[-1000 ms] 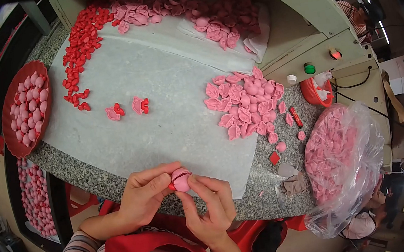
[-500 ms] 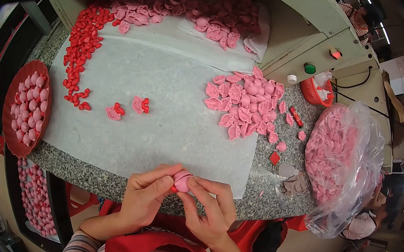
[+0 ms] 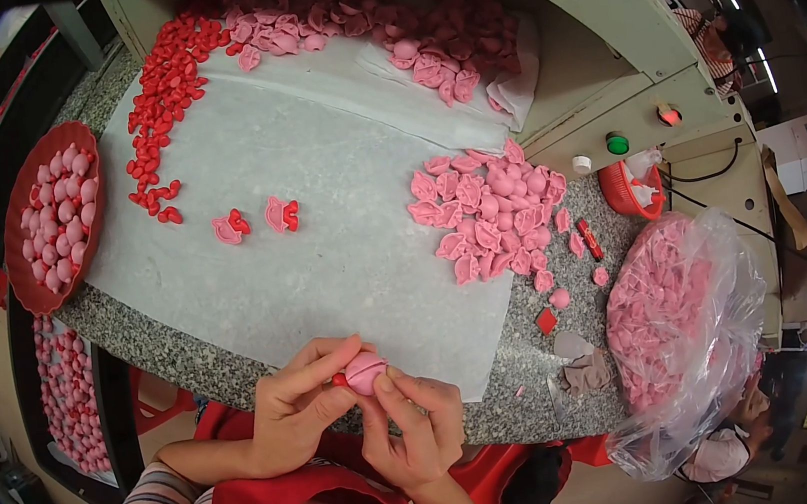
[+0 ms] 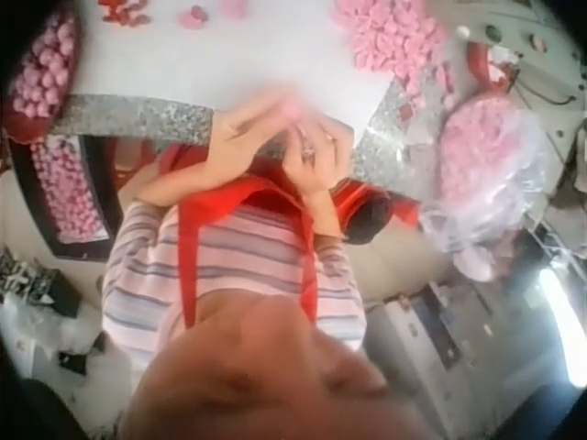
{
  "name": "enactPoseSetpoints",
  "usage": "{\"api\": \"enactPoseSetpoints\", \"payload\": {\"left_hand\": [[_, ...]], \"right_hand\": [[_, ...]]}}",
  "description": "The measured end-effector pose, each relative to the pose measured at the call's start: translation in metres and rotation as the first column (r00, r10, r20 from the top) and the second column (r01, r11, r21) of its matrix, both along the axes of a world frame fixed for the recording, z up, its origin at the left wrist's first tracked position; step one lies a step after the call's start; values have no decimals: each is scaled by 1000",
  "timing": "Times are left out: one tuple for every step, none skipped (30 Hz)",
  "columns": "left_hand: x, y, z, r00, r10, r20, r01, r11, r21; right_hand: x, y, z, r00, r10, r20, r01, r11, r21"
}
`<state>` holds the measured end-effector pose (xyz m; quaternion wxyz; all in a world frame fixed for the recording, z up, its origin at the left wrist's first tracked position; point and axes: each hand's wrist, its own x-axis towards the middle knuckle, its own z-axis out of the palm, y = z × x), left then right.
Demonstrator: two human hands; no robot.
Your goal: Manually assembling small pink plastic parts and applying glue from a squeeze bottle on a production line.
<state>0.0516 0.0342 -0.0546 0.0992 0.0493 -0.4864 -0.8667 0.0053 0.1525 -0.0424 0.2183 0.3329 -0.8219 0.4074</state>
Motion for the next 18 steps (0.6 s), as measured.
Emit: {"api": "enactPoseSetpoints", "payload": {"left_hand": [[0,1,0,1000,14,-19,-15,1000,-21],[1,1,1,999,30,-39,-32,999,-43],[1,2,1,998,33,-45,-35,998,-45],[1,2,2,997,45,-55,-48,997,-59],[1,3,1,996,55,-64,-59,996,-71],[1,3,1,996,57,-68,-62,996,-70],[2,2,1,997,53,-51,-57,995,-79],[2,2,2,998,49,-33,-51,995,-88],[2,2,1,998,50,-38,-53,995,-88],[2,2,0,997,58,-43,-62,992,-108],[2,2,0,997,67,-47,-73,989,-129],[3,2,0,996,70,-50,-76,989,-129],[3,1,1,996,76,-51,-83,987,-141],[3,1,2,995,80,-52,-87,984,-152],[3,2,2,995,80,-55,-87,985,-152],[4,2,2,996,76,-41,-82,986,-145],[4,1,2,997,74,-27,-77,987,-140],[4,1,3,997,74,-28,-77,987,-140]], "right_hand": [[1,0,0,1000,1,-5,-1,1000,0],[1,1,-1,1000,1,-25,-1,1000,-2],[2,1,-1,999,1,-46,-1,1000,-4],[2,1,-1,999,5,-52,-5,1000,-6],[2,1,-2,998,-2,-69,2,1000,-7],[3,1,-3,996,-9,-87,8,1000,-7],[3,1,-3,996,-6,-92,6,1000,-8],[3,1,-3,995,-8,-99,7,1000,-8],[4,1,-3,994,-10,-105,9,1000,-9],[4,1,-3,994,-9,-110,8,1000,-9],[4,1,-4,993,-10,-114,9,1000,-12],[4,0,-4,993,-12,-119,11,1000,-14],[4,0,-3,992,-10,-122,9,1000,-14],[5,0,-3,992,-12,-123,10,1000,-15],[5,1,-3,992,-14,-124,12,1000,-15],[6,1,-2,992,-15,-128,13,1000,-14],[7,0,-2,993,-27,-119,24,999,-23],[7,0,-2,993,-39,-110,36,999,-31]]}}
